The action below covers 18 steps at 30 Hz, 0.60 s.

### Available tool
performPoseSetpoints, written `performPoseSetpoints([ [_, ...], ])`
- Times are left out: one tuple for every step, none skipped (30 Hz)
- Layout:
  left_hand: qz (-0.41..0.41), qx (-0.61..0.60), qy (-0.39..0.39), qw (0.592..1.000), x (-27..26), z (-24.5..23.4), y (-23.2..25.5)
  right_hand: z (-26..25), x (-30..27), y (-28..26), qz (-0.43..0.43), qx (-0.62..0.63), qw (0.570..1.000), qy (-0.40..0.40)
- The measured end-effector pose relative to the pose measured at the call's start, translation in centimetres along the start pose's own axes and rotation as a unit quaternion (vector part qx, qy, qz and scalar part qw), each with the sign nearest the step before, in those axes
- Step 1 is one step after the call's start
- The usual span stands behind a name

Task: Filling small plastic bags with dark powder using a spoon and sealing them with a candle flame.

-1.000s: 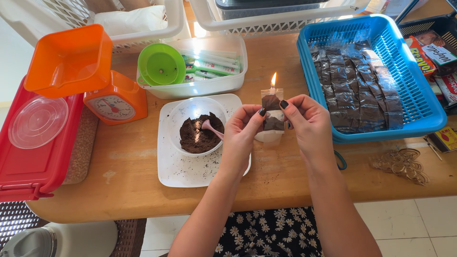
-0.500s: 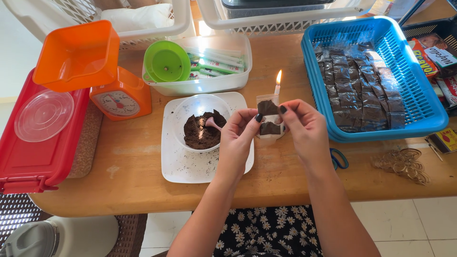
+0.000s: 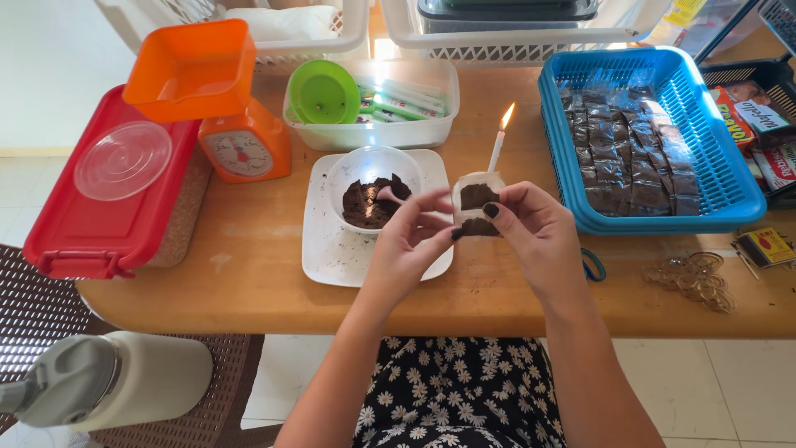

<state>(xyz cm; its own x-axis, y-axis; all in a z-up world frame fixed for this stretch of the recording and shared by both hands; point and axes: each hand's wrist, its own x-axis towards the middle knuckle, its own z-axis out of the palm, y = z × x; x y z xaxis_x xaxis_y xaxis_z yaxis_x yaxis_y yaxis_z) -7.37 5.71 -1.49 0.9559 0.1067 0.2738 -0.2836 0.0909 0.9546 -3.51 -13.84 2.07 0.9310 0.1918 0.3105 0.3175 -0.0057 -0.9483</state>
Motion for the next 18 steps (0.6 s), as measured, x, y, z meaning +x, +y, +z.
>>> performPoseSetpoints([
  [0.002, 0.000, 0.002, 1.000, -0.3, -0.5, 0.9, 0.2, -0.3, -0.4, -0.002, 0.000, 1.000, -0.002],
  [0.019, 0.065, -0.024, 0.997, -0.7, -1.0, 1.7, 0.4, -0.6, -0.7, -0.009, 0.001, 1.000, -0.014],
  [0.032, 0.130, -0.048, 0.990, -1.3, -1.6, 2.5, 0.6, -1.0, -1.0, -0.012, 0.003, 1.000, -0.028],
  [0.031, 0.130, -0.044, 0.990, -1.6, -1.8, 3.0, 0.5, -1.2, -1.0, -0.012, 0.004, 0.999, -0.032],
  [0.036, 0.164, -0.041, 0.985, -1.8, -2.1, 3.4, 0.4, -1.4, -1.0, -0.016, -0.002, 0.999, -0.037],
  [0.040, 0.199, -0.038, 0.979, -2.1, -2.4, 3.8, 0.2, -1.6, -1.0, -0.020, -0.008, 0.999, -0.043],
  [0.039, 0.199, -0.035, 0.979, -2.2, -2.9, 4.0, 0.4, -1.9, -1.1, -0.019, -0.007, 0.999, -0.046],
  [0.045, 0.256, 0.002, 0.966, -2.3, -3.4, 4.2, 0.5, -2.2, -1.1, -0.014, -0.010, 0.999, -0.049],
  [0.052, 0.311, 0.036, 0.948, -2.4, -3.8, 4.3, 0.5, -2.5, -1.2, -0.009, -0.012, 0.999, -0.051],
  [0.051, 0.311, 0.038, 0.948, -2.6, -3.9, 4.7, 0.9, -3.0, -1.2, -0.008, -0.013, 0.998, -0.053],
  [0.041, 0.259, 0.067, 0.963, -2.6, -4.0, 5.2, 1.4, -3.4, -1.2, -0.002, -0.015, 0.999, -0.052],
  [0.031, 0.206, 0.096, 0.973, -2.4, -4.1, 5.6, 1.8, -3.7, -1.1, 0.004, -0.018, 0.999, -0.051],
  [0.031, 0.207, 0.098, 0.973, -2.0, -4.5, 5.0, 2.1, -4.1, -1.2, 0.004, -0.017, 0.998, -0.053],
  [0.058, 0.180, 0.118, 0.975, -1.5, -5.0, 4.3, 2.4, -4.3, -1.2, 0.018, 0.002, 0.998, -0.057],
  [0.085, 0.152, 0.137, 0.975, -0.9, -5.5, 3.6, 2.7, -4.5, -1.2, 0.032, 0.020, 0.998, -0.060],
  [0.084, 0.153, 0.138, 0.975, -0.6, -5.5, 3.9, 3.2, -4.8, -1.7, 0.032, 0.020, 0.997, -0.061],
  [0.097, 0.081, 0.132, 0.983, -0.3, -5.4, 4.2, 3.7, -5.1, -2.2, 0.055, 0.033, 0.995, -0.071],
  [0.110, 0.009, 0.127, 0.986, 0.0, -5.3, 4.5, 4.2, -5.4, -2.7, 0.078, 0.045, 0.993, -0.082],
])
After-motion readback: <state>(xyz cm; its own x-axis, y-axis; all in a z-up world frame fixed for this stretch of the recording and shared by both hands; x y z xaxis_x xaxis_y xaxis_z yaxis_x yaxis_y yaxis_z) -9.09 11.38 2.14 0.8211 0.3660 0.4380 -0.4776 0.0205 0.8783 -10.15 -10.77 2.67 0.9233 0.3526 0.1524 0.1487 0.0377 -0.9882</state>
